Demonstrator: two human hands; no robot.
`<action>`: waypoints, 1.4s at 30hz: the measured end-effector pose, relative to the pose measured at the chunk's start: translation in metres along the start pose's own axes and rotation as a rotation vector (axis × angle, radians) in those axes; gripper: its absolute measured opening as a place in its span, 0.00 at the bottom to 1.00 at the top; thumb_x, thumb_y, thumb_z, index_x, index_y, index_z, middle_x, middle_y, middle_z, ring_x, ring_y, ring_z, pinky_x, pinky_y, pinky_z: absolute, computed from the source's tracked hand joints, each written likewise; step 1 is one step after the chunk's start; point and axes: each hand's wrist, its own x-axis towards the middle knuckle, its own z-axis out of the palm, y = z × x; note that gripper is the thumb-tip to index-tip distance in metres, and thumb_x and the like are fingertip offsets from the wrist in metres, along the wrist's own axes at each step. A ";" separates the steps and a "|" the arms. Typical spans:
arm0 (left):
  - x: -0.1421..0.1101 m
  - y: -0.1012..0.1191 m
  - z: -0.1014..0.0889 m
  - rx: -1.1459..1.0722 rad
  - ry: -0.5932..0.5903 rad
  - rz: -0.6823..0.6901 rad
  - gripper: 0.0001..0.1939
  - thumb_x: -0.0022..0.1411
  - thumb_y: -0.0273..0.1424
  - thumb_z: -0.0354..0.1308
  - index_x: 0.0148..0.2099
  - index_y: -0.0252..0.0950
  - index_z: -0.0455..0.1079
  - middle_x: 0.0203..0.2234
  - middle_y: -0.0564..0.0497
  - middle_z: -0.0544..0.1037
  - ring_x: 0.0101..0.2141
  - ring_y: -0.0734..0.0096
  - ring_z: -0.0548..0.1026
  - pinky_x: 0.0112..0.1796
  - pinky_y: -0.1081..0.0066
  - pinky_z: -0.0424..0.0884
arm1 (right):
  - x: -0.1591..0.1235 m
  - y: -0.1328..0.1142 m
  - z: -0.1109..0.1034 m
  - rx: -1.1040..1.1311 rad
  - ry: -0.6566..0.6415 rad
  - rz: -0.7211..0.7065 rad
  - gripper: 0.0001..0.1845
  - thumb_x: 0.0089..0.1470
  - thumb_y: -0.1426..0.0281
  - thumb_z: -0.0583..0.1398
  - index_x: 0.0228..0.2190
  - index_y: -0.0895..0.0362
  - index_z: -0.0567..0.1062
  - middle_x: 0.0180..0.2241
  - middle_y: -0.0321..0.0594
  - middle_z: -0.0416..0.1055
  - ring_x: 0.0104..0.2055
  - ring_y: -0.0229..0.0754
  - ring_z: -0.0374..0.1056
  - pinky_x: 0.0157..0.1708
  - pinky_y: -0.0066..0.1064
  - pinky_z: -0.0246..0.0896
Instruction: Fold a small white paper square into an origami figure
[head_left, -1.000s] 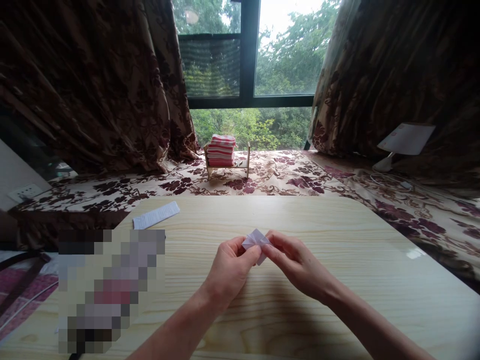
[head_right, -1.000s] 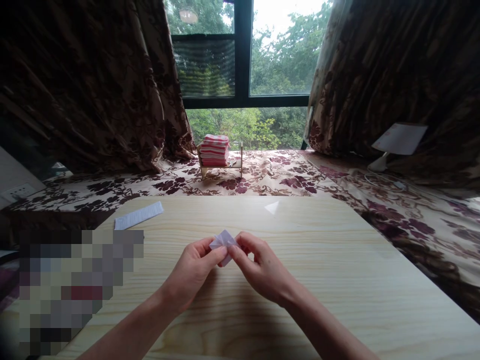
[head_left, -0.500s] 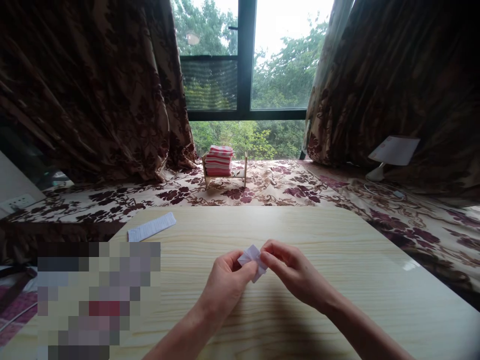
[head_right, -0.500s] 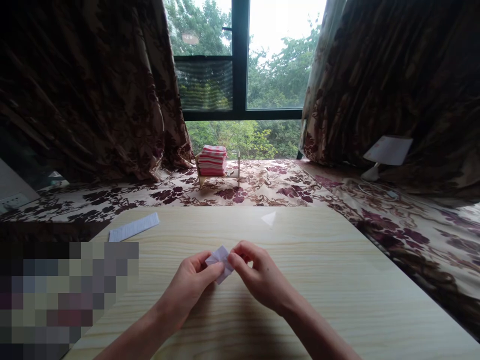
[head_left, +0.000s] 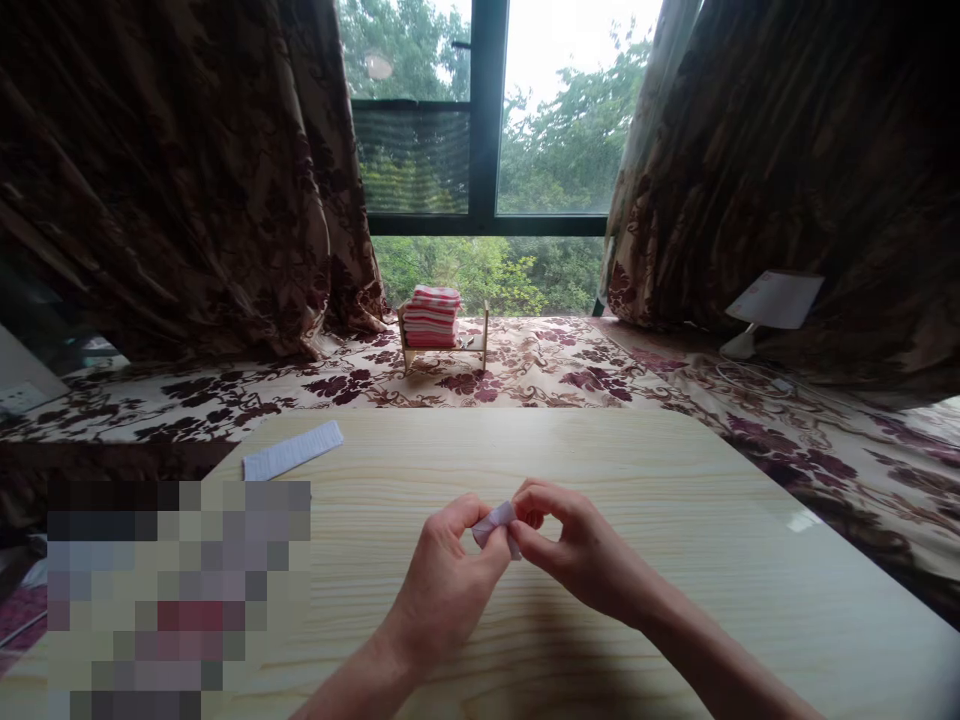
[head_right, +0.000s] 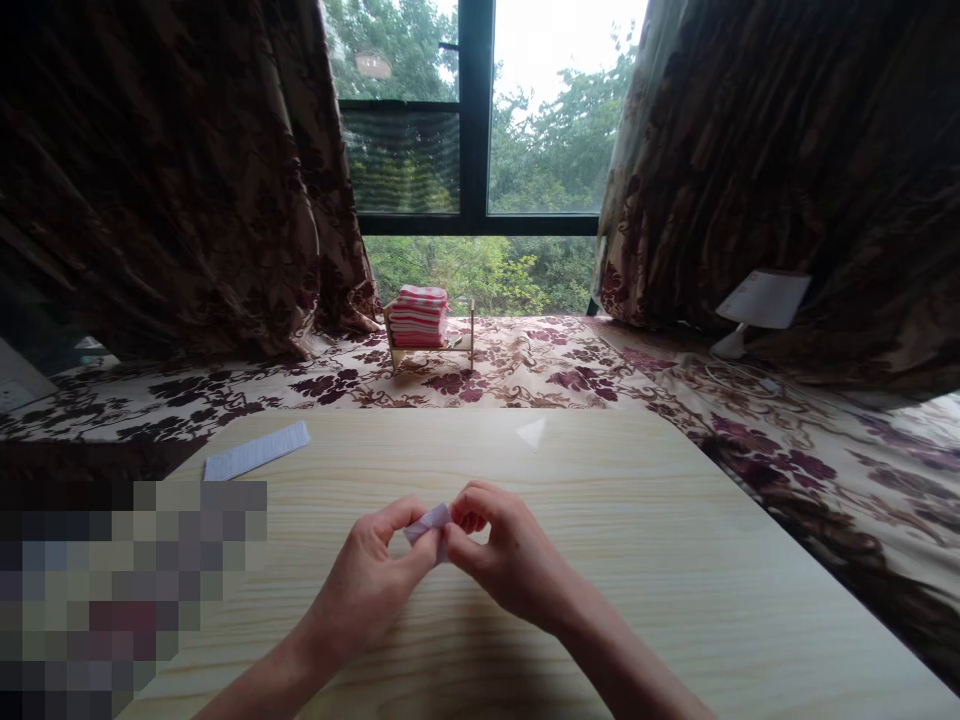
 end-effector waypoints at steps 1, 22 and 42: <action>-0.001 0.000 0.000 0.014 -0.008 0.007 0.08 0.56 0.30 0.52 0.26 0.33 0.68 0.21 0.55 0.65 0.26 0.74 0.63 0.28 0.76 0.59 | 0.000 0.000 -0.001 0.000 -0.010 -0.002 0.06 0.49 0.76 0.57 0.22 0.58 0.70 0.24 0.34 0.64 0.28 0.35 0.59 0.29 0.26 0.55; 0.006 -0.015 0.004 -0.224 -0.069 -0.156 0.09 0.53 0.33 0.54 0.26 0.31 0.66 0.18 0.55 0.62 0.22 0.78 0.57 0.23 0.76 0.54 | 0.003 0.003 -0.006 0.019 -0.073 0.062 0.10 0.52 0.71 0.54 0.21 0.57 0.67 0.23 0.35 0.64 0.27 0.36 0.59 0.26 0.27 0.54; 0.014 -0.007 -0.012 -0.231 -0.034 -0.185 0.12 0.57 0.33 0.55 0.26 0.30 0.70 0.21 0.53 0.67 0.26 0.74 0.63 0.28 0.75 0.59 | 0.007 0.012 0.011 0.164 -0.084 0.133 0.16 0.60 0.61 0.50 0.25 0.57 0.65 0.26 0.36 0.62 0.29 0.38 0.59 0.29 0.28 0.56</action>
